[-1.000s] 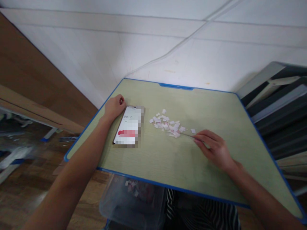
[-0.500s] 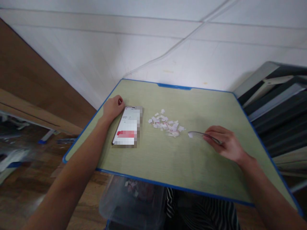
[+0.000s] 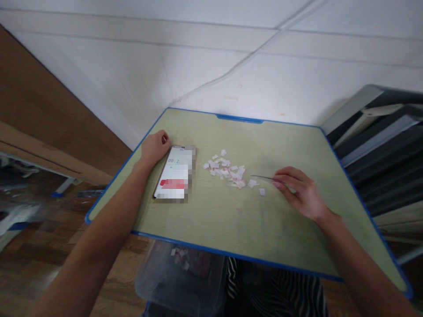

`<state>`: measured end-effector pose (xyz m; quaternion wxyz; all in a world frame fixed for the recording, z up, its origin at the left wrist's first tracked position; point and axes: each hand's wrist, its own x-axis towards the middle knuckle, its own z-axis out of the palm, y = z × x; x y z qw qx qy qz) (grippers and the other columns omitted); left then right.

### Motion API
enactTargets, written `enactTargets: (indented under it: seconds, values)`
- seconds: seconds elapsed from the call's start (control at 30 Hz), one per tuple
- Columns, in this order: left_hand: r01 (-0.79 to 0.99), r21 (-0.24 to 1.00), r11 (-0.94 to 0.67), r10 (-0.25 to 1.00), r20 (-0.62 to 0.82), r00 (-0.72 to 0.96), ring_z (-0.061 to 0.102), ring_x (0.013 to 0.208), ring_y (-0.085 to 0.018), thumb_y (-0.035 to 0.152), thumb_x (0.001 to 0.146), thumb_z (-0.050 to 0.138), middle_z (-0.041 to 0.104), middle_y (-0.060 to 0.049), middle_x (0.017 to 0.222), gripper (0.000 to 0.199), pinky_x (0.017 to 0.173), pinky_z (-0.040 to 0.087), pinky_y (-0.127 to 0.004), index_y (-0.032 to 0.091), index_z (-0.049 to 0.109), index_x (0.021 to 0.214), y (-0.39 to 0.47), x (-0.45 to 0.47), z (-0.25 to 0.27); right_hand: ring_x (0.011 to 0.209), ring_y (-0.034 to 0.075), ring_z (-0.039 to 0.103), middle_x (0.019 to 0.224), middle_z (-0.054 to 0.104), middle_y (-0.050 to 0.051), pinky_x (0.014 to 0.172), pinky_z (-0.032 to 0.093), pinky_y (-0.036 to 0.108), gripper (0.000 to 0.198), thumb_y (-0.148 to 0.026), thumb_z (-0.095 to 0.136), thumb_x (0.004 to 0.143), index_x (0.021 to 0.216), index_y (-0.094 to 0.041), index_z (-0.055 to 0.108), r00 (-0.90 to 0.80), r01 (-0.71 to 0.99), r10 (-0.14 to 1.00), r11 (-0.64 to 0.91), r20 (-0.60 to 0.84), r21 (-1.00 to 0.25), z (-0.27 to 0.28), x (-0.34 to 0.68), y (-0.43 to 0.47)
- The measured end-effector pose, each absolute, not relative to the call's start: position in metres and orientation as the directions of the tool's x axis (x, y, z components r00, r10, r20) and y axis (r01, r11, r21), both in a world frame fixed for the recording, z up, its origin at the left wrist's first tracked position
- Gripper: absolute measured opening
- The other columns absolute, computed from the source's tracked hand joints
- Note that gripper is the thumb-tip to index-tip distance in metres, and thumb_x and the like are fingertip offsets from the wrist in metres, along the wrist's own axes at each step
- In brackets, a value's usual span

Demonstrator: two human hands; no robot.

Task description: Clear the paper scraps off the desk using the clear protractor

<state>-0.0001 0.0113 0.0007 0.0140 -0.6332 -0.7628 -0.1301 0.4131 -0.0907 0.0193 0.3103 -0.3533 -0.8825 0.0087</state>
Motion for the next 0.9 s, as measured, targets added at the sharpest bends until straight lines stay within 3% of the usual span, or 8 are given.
enactTargets:
  seconds: [0.13,0.23,0.37,0.47,0.57,0.73,0.9]
  values:
    - [0.967,0.189,0.171,0.963,0.174,-0.205,0.062,0.085,-0.024,0.029,0.081,0.044,0.069,-0.009,0.09,0.025,0.069,0.043,-0.032,0.021,0.063,0.094,0.01,0.001,0.003,0.069,0.021,0.062,0.077,0.065,0.006,0.062,0.05,0.036,0.023,-0.023,0.05,0.093,0.074,-0.023,0.062,-0.591,0.583,0.627,0.767,0.507,-0.269,0.02,0.409,-0.091]
    - [0.969,0.181,0.169,0.965,0.169,-0.2,0.062,0.085,-0.023,0.029,0.081,0.044,0.069,-0.009,0.09,0.024,0.069,0.043,-0.031,0.021,0.063,0.094,0.01,0.002,0.004,0.075,0.022,0.062,0.082,0.065,0.008,0.065,0.051,0.037,0.02,-0.024,0.05,0.094,0.08,-0.021,0.065,-0.492,0.624,0.66,0.722,0.567,-0.299,0.017,0.403,-0.087]
    - [0.964,0.195,0.179,0.963,0.167,-0.213,0.062,0.085,-0.024,0.028,0.081,0.044,0.069,-0.009,0.091,0.024,0.069,0.043,-0.031,0.021,0.063,0.094,0.01,0.002,0.004,0.084,0.024,0.062,0.099,0.064,0.013,0.069,0.05,0.04,0.02,-0.023,0.05,0.094,0.083,-0.019,0.067,-0.509,0.701,0.668,0.687,0.543,-0.189,0.01,0.397,-0.081]
    - [0.963,0.2,0.18,0.962,0.169,-0.215,0.062,0.085,-0.024,0.03,0.081,0.044,0.069,-0.01,0.091,0.025,0.069,0.043,-0.032,0.021,0.063,0.095,0.011,0.002,0.003,0.085,0.026,0.062,0.094,0.065,0.012,0.07,0.048,0.041,0.02,-0.02,0.05,0.092,0.078,-0.018,0.065,-0.552,0.685,0.622,0.718,0.556,-0.122,0.01,0.397,-0.08]
    - [0.967,0.184,0.176,0.964,0.168,-0.207,0.062,0.085,-0.025,0.029,0.081,0.043,0.069,-0.01,0.091,0.026,0.068,0.043,-0.032,0.02,0.063,0.095,0.012,0.002,0.002,0.085,0.025,0.061,0.097,0.064,0.012,0.071,0.047,0.041,0.018,-0.021,0.051,0.093,0.083,-0.018,0.066,-0.485,0.697,0.62,0.7,0.617,-0.155,0.011,0.398,-0.081]
    - [0.971,0.166,0.172,0.963,0.18,-0.201,0.062,0.085,-0.024,0.029,0.081,0.043,0.07,-0.01,0.092,0.026,0.067,0.043,-0.032,0.021,0.062,0.095,0.012,0.0,0.001,0.088,0.027,0.061,0.099,0.065,0.012,0.072,0.046,0.042,0.02,-0.022,0.051,0.092,0.08,-0.019,0.066,-0.523,0.719,0.656,0.682,0.544,-0.13,0.008,0.398,-0.08]
    - [0.97,0.171,0.172,0.964,0.175,-0.201,0.062,0.085,-0.025,0.03,0.08,0.042,0.07,-0.011,0.092,0.027,0.068,0.043,-0.032,0.02,0.063,0.095,0.011,0.001,0.002,0.086,0.025,0.06,0.102,0.063,0.013,0.072,0.047,0.041,0.02,-0.023,0.05,0.093,0.085,-0.019,0.068,-0.411,0.757,0.688,0.623,0.598,-0.198,0.0,0.394,-0.075]
